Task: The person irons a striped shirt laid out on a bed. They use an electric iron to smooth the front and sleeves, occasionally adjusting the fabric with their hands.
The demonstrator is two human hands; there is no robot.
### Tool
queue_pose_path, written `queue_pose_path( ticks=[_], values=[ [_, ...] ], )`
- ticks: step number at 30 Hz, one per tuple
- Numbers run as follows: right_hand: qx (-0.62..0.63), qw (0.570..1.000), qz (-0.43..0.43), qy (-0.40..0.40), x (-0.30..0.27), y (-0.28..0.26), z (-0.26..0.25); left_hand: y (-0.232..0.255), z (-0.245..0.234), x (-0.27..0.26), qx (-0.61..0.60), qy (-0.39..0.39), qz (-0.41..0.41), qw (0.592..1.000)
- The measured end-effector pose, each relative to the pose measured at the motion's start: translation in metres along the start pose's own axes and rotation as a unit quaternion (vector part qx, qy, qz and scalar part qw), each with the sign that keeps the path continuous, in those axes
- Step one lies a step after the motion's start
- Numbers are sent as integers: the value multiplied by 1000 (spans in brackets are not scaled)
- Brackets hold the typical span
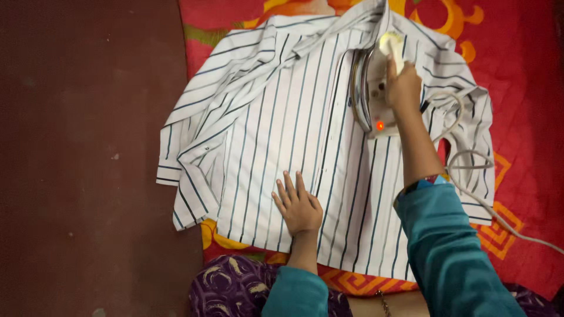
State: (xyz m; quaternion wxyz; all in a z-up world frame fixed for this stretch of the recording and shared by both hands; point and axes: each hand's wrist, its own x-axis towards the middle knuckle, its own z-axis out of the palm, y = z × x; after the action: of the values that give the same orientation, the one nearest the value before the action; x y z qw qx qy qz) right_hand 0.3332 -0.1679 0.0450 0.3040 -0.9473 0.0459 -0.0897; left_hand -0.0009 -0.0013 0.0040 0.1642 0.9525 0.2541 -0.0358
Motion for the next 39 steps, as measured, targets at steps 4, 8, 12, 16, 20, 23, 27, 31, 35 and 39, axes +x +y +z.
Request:
queue_pose_path(
  ticks=[4, 8, 12, 16, 20, 23, 27, 31, 35, 39],
  values=[
    [-6, 997, 72, -8, -8, -3, -3, 0, 1, 3, 4, 18, 10, 1000],
    [-1, 989, 145, -28, -80, 17, -28, 0, 3, 3, -2, 48, 17, 999],
    [-38, 987, 152, -34, -173, 34, -63, 0, 8, 1, 2, 60, 13, 998],
    [-35, 994, 100, 20, -224, 30, -87, -1, 8, 1, 20, 65, 20, 997],
    [-15, 995, 97, 19, -205, 25, -87, 0, 4, -1, 25, 55, 20, 998],
    [-14, 996, 88, 14, -159, 30, -75, 2, 0, 0, 32, 38, 15, 999],
    [3, 1000, 30, 5, -67, 53, -49, 4, -2, 0, 29, 3, -2, 1000],
    [33, 998, -50, 2, 27, 71, -26, 2, 1, 2, 27, 17, 5, 999],
    [4, 1000, -13, 14, 88, 73, -2, 1, 4, 2, 17, 26, 7, 999],
    [6, 999, 40, 19, 100, 71, 14, 3, 5, 3, 21, 21, -4, 1000]
  ],
)
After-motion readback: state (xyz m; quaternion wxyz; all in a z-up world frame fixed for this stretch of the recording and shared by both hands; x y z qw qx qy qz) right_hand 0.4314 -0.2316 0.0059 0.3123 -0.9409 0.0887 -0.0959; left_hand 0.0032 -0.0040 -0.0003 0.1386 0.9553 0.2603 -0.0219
